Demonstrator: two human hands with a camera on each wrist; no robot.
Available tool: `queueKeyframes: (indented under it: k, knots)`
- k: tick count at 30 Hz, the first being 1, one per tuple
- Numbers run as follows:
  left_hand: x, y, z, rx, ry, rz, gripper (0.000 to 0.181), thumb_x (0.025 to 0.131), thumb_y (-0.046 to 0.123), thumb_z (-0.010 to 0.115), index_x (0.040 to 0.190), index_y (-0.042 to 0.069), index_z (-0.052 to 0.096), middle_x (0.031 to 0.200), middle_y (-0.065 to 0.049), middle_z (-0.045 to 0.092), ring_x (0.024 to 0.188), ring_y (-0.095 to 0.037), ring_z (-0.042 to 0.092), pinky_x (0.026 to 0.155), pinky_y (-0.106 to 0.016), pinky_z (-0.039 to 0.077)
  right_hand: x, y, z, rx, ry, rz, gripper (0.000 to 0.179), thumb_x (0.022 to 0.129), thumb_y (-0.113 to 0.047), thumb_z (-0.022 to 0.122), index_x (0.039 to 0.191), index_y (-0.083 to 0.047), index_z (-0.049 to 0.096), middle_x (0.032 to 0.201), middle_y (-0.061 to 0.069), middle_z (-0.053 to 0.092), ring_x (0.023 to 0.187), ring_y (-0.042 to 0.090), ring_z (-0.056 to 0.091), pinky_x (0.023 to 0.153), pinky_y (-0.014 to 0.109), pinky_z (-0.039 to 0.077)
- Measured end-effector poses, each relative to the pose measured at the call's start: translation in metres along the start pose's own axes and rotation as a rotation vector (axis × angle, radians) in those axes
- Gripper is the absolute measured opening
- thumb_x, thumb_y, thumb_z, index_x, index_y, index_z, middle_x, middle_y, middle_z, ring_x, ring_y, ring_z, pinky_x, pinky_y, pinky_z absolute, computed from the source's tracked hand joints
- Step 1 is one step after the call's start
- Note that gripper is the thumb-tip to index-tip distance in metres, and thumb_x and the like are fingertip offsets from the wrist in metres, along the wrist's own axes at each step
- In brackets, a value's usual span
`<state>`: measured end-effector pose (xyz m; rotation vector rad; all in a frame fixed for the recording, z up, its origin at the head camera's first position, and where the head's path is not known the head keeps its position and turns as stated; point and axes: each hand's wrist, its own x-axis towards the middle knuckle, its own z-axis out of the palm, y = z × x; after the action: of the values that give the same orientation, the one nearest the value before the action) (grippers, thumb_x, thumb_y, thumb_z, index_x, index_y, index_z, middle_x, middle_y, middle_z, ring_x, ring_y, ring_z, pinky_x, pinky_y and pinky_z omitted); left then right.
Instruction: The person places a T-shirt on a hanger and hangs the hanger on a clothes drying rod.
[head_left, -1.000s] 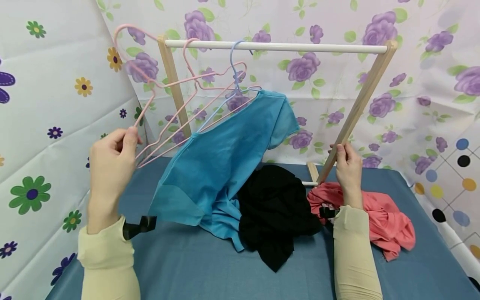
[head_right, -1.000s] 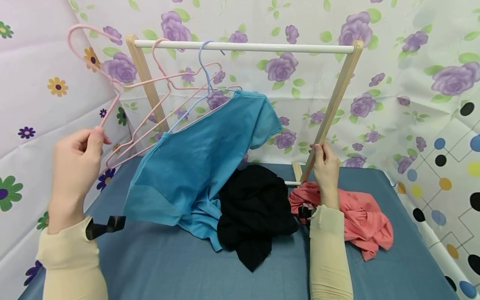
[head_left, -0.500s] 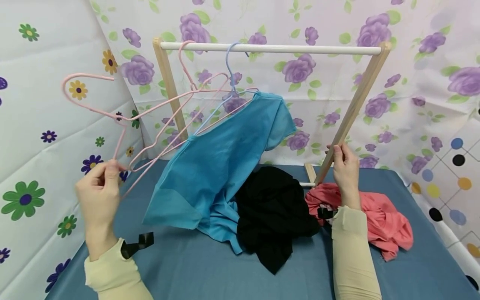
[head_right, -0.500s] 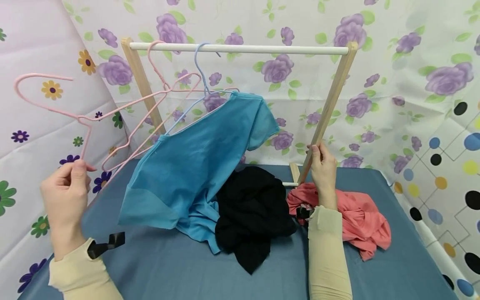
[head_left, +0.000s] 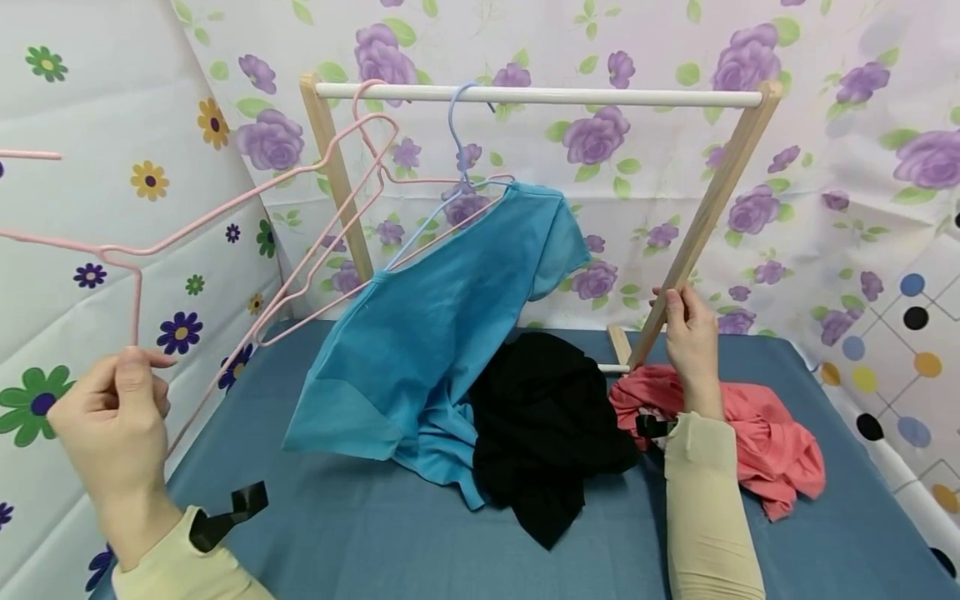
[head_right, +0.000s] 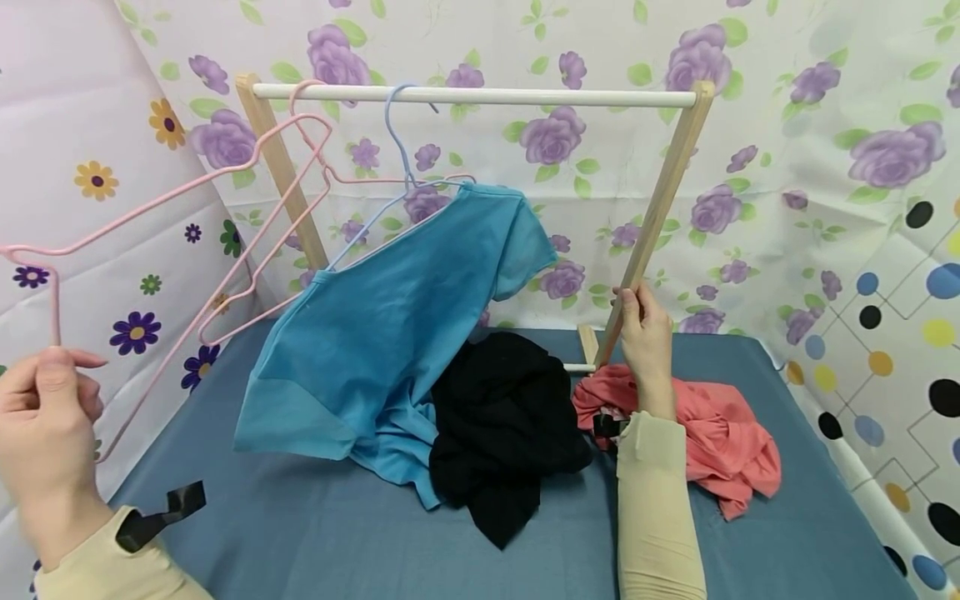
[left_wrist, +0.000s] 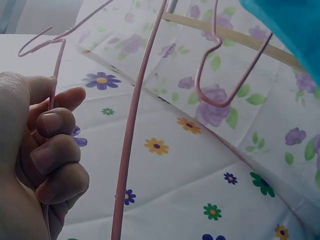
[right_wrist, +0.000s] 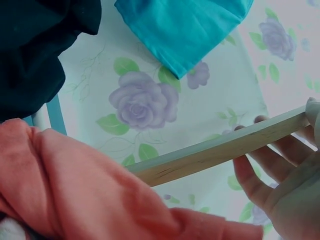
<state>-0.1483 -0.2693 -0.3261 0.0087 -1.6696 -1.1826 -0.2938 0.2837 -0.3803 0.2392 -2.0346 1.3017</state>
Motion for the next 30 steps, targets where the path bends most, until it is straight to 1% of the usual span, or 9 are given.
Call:
queueKeyframes:
  k: [4, 9, 12, 16, 19, 22, 25, 28, 30]
  knots:
    - [-0.001, 0.005, 0.000, -0.076, 0.010, 0.034, 0.035, 0.097, 0.010, 0.058, 0.076, -0.018, 0.065, 0.047, 0.004, 0.045, 0.041, -0.003, 0.035, 0.042, -0.015, 0.026, 0.000, 0.004, -0.002, -0.041, -0.035, 0.021, 0.031, 0.105, -0.017, 0.048, 0.118, 0.006, 0.062, 0.102, 0.029, 0.066, 0.094, 0.038, 0.063, 0.075, 0.016, 0.045]
    - [-0.004, 0.014, 0.004, -0.066, -0.016, 0.033, 0.033, 0.097, 0.010, 0.059, 0.079, -0.018, 0.065, 0.049, 0.005, 0.047, 0.042, -0.003, 0.037, 0.042, -0.015, 0.027, 0.004, 0.022, -0.006, -0.087, -0.093, 0.059, 0.031, 0.103, -0.021, 0.051, 0.125, 0.001, 0.060, 0.113, 0.021, 0.066, 0.101, 0.032, 0.063, 0.080, 0.016, 0.045]
    - [-0.006, 0.019, 0.009, -0.088, -0.060, 0.039, 0.032, 0.096, 0.008, 0.059, 0.080, -0.019, 0.064, 0.050, 0.005, 0.047, 0.044, -0.003, 0.037, 0.042, -0.016, 0.025, 0.005, 0.023, -0.010, -0.097, -0.140, 0.081, 0.035, 0.103, -0.022, 0.052, 0.131, -0.002, 0.056, 0.121, 0.020, 0.063, 0.108, 0.031, 0.062, 0.089, 0.028, 0.049]
    - [-0.009, 0.026, 0.017, -0.141, -0.122, 0.050, 0.029, 0.095, 0.005, 0.058, 0.081, -0.020, 0.063, 0.052, 0.005, 0.046, 0.045, -0.004, 0.036, 0.042, -0.018, 0.022, 0.003, 0.018, -0.016, -0.105, -0.204, 0.128, 0.051, 0.103, -0.030, 0.052, 0.149, -0.014, 0.040, 0.132, 0.024, 0.055, 0.119, 0.036, 0.056, 0.096, 0.049, 0.045]
    - [-0.011, 0.031, 0.022, -0.139, -0.164, 0.066, 0.027, 0.095, 0.003, 0.058, 0.080, -0.019, 0.063, 0.053, 0.006, 0.046, 0.045, -0.003, 0.035, 0.042, -0.019, 0.020, 0.001, 0.013, -0.020, -0.122, -0.243, 0.172, 0.062, 0.102, -0.037, 0.050, 0.157, -0.024, 0.023, 0.140, 0.024, 0.048, 0.125, 0.038, 0.050, 0.097, 0.057, 0.041]
    - [-0.013, 0.036, 0.026, -0.134, -0.207, 0.082, 0.027, 0.095, 0.003, 0.058, 0.079, -0.019, 0.063, 0.053, 0.006, 0.045, 0.044, -0.002, 0.034, 0.040, -0.020, 0.018, -0.001, 0.007, -0.026, -0.147, -0.273, 0.207, 0.066, 0.102, -0.043, 0.047, 0.157, -0.028, 0.015, 0.145, 0.022, 0.044, 0.129, 0.038, 0.047, 0.097, 0.060, 0.039]
    - [-0.014, 0.038, 0.029, -0.119, -0.248, 0.095, 0.025, 0.095, 0.002, 0.059, 0.080, -0.017, 0.064, 0.053, 0.005, 0.044, 0.042, -0.002, 0.032, 0.038, -0.021, 0.017, -0.003, 0.001, -0.030, -0.160, -0.294, 0.231, 0.066, 0.102, -0.045, 0.046, 0.157, -0.030, 0.013, 0.146, 0.019, 0.043, 0.130, 0.036, 0.046, 0.097, 0.060, 0.039]
    - [-0.016, 0.039, 0.032, -0.128, -0.297, 0.110, 0.022, 0.095, 0.000, 0.058, 0.081, -0.015, 0.065, 0.052, 0.005, 0.043, 0.041, -0.002, 0.030, 0.036, -0.021, 0.016, -0.004, -0.007, -0.032, -0.181, -0.288, 0.238, 0.067, 0.102, -0.045, 0.045, 0.158, -0.029, 0.013, 0.145, 0.019, 0.045, 0.129, 0.036, 0.046, 0.097, 0.059, 0.040]
    - [-0.016, 0.040, 0.034, -0.146, -0.334, 0.120, 0.020, 0.094, -0.003, 0.058, 0.081, -0.015, 0.065, 0.052, 0.005, 0.042, 0.041, -0.002, 0.029, 0.036, -0.020, 0.015, -0.006, -0.015, -0.034, -0.196, -0.261, 0.244, 0.066, 0.102, -0.044, 0.045, 0.158, -0.025, 0.014, 0.142, 0.019, 0.048, 0.127, 0.036, 0.048, 0.096, 0.058, 0.041]
